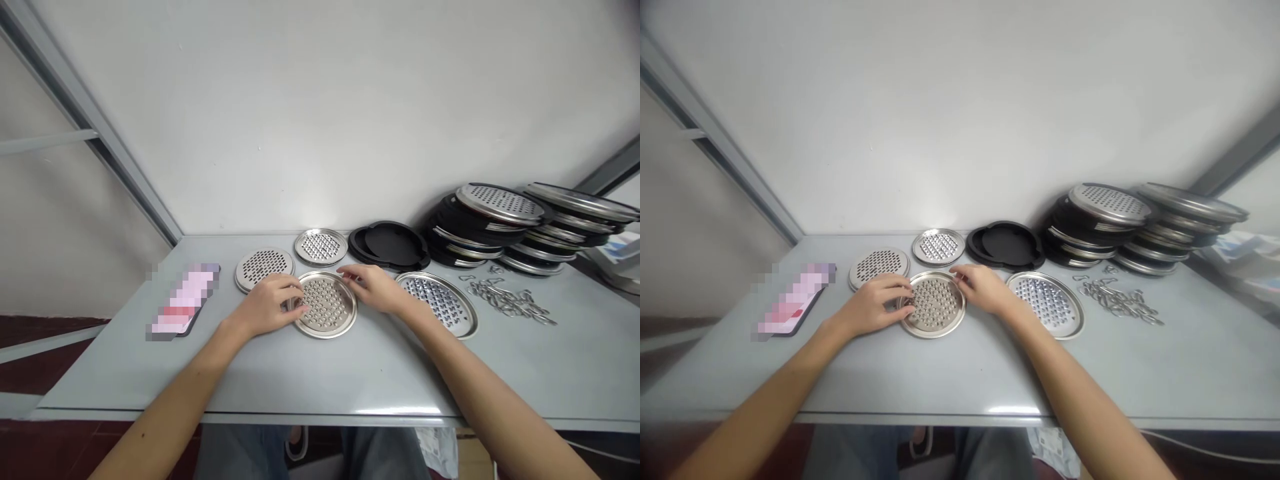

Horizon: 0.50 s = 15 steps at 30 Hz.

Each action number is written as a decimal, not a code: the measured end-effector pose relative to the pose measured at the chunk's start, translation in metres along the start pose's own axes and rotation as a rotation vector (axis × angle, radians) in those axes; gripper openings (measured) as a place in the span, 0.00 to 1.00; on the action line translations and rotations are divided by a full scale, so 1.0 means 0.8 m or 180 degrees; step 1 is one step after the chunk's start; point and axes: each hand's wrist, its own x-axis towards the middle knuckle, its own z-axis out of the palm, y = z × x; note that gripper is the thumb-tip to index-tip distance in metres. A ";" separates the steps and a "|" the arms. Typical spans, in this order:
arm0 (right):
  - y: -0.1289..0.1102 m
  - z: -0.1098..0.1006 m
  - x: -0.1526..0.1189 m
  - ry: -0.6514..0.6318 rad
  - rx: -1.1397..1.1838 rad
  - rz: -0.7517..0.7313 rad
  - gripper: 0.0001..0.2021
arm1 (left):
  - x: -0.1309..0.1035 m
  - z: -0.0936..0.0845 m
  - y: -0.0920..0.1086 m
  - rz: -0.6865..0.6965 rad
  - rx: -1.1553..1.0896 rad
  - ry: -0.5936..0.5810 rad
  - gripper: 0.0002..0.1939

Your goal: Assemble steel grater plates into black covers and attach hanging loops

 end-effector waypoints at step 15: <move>0.003 0.044 0.032 0.0800 -0.0173 0.0160 0.14 | 0.000 0.008 0.007 -0.0281 0.0369 -0.0239 0.21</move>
